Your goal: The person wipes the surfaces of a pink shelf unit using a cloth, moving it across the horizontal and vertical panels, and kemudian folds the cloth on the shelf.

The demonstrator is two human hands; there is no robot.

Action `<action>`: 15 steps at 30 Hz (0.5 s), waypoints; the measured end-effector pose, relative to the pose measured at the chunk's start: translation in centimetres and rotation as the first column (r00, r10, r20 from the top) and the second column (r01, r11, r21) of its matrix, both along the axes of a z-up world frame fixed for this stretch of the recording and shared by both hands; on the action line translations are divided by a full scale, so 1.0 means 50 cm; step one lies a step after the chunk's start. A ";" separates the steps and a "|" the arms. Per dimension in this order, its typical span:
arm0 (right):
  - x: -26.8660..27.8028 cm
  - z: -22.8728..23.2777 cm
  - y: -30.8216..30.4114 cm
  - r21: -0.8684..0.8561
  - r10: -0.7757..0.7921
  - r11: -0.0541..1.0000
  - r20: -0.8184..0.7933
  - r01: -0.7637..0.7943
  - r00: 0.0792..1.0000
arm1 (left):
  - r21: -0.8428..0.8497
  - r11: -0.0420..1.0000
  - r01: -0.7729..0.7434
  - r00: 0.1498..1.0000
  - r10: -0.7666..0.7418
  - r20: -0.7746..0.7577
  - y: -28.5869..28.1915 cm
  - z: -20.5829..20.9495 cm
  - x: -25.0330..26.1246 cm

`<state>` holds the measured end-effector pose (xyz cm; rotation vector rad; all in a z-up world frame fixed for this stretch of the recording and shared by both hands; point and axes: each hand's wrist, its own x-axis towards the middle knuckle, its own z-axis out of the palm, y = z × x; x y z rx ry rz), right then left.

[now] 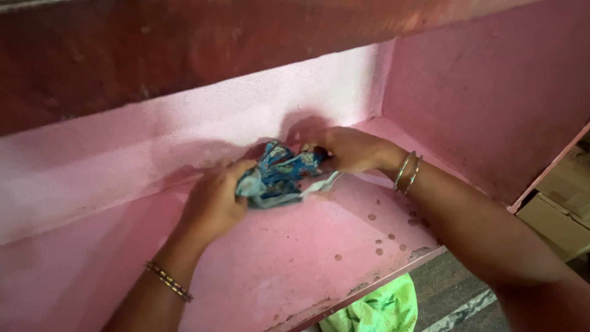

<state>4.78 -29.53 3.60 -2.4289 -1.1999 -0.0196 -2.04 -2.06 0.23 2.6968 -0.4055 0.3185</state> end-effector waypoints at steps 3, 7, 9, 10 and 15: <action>0.011 -0.006 -0.012 0.024 -0.330 0.944 0.147 0.330 0.932 | -0.065 0.998 -0.011 0.926 0.034 0.377 0.013 0.021 0.005; 0.033 0.008 -0.054 0.337 -0.373 0.910 0.410 0.241 0.833 | -0.091 0.996 0.026 0.825 0.030 0.565 0.030 0.038 -0.007; 0.039 0.017 -0.083 0.239 -0.362 0.924 0.292 0.298 0.885 | -0.071 0.990 0.121 0.805 -0.056 0.590 0.033 0.040 -0.008; 0.037 0.023 -0.101 0.195 -0.280 0.952 0.234 0.237 0.931 | -0.088 0.984 0.155 0.808 -0.075 0.584 0.032 0.039 -0.006; 0.027 0.042 -0.110 0.108 -0.315 0.945 0.063 0.307 0.947 | -0.113 0.969 0.219 0.830 -0.124 0.544 0.028 0.016 0.008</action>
